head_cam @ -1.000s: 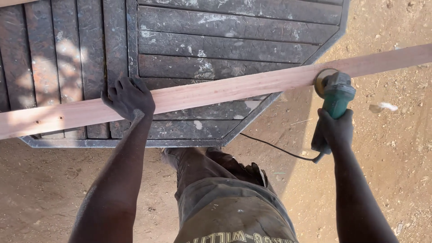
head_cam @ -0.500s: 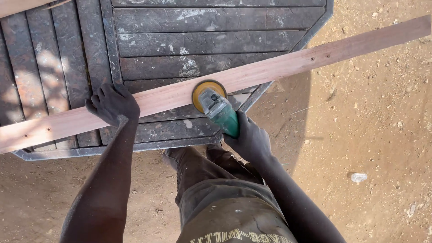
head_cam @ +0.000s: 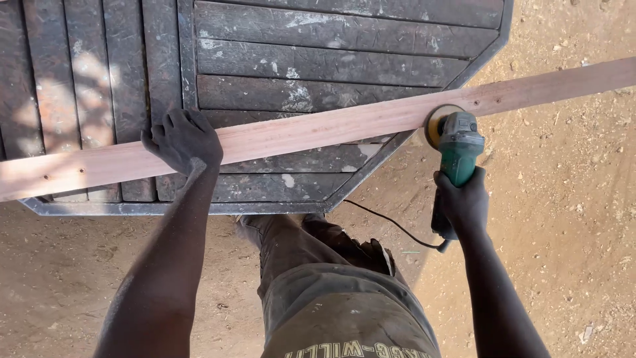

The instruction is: Sanding a wooden plank using an angle grinder with a sanding disc on a workshop table.

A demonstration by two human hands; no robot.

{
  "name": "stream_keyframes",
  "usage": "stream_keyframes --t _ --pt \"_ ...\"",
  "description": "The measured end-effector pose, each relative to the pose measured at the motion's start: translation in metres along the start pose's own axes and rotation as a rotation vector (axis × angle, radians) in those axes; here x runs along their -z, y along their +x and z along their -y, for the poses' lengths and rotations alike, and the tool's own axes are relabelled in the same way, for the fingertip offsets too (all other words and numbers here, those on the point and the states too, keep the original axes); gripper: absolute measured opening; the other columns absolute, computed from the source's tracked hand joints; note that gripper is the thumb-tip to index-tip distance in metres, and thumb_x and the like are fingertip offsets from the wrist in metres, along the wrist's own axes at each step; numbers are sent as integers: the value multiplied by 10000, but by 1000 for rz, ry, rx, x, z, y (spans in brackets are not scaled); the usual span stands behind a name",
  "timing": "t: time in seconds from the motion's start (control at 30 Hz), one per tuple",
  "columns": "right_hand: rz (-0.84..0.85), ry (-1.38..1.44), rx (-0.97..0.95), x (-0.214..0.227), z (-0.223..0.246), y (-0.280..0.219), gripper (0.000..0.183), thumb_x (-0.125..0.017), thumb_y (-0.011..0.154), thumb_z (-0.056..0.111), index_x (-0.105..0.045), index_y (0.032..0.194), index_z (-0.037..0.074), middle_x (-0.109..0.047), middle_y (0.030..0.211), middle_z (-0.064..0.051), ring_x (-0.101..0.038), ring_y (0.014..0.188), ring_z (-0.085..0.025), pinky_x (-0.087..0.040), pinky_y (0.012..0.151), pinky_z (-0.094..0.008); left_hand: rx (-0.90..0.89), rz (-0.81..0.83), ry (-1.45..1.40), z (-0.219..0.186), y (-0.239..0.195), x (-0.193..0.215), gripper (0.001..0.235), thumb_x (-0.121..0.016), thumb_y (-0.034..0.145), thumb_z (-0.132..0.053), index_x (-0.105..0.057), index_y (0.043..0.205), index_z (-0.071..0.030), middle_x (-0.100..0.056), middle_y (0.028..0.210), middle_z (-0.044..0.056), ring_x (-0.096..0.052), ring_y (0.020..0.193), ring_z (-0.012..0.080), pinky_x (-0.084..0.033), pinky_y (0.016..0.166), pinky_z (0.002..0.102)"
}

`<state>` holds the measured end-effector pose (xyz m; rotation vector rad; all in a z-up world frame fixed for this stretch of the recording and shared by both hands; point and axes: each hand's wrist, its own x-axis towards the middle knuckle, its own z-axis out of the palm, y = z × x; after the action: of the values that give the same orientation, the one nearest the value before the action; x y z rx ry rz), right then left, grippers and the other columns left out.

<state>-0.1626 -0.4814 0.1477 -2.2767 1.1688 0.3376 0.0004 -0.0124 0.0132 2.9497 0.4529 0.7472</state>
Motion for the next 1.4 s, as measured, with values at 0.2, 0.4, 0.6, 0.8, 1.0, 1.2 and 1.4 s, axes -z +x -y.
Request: stream_keyframes --t 0.2,0.4,0.6,0.8,1.0,1.2,1.4 --pt "127 -28 205 -60 90 -72 578 -752 864 378 -430 1244 82 -669 1020 -319 -651 1037 -569 -492 856 -678 25 41 -16 1 2 3 308 -533 1060 -425 -587 870 -189 -635 789 53 -643 844 319 -412 870 521" --pt "411 -321 504 -104 139 -134 667 -714 817 495 -401 1309 172 -675 1154 -234 -678 1048 -528 -542 917 -646 164 14 -223 8 -1 -1 400 -331 1115 -498 -535 948 -197 -607 866 21 -654 907 279 -463 919 492" --pt "303 -195 297 -87 132 -136 654 -677 849 452 -395 1355 149 -666 1170 -274 -647 1093 -544 -506 929 -664 35 199 -126 67 17 38 390 -778 932 -443 -529 1021 -156 -474 1056 73 -519 1007 311 -433 825 457" --pt "50 55 86 -66 77 -81 718 -778 845 493 -424 1306 70 -636 1119 -306 -625 1104 -533 -461 918 -628 273 808 -283 183 50 97 707 -901 752 -559 -500 1034 -50 -501 1199 247 -602 1099 503 -501 901 585" --pt "-41 158 34 -97 108 -107 697 -786 883 498 -388 1269 75 -606 1084 -265 -626 1086 -509 -450 920 -612 121 643 -327 195 31 51 1008 -1031 515 -255 -416 1228 105 -440 1261 401 -510 1124 580 -431 987 602" --pt "192 -101 204 -173 201 -226 609 -679 855 493 -390 1263 144 -677 1152 -266 -660 1106 -503 -512 950 -610 139 882 -244 204 46 47 832 -997 608 -453 -467 1111 -56 -497 1126 194 -647 978 453 -584 741 547" --pt "288 -243 548 -194 220 -259 646 -673 843 477 -408 1313 123 -666 1131 -251 -686 1016 -530 -551 872 -639 -11 881 -107 224 48 42 906 -931 571 -676 -577 1125 -53 -561 1150 187 -664 1010 445 -566 798 539"
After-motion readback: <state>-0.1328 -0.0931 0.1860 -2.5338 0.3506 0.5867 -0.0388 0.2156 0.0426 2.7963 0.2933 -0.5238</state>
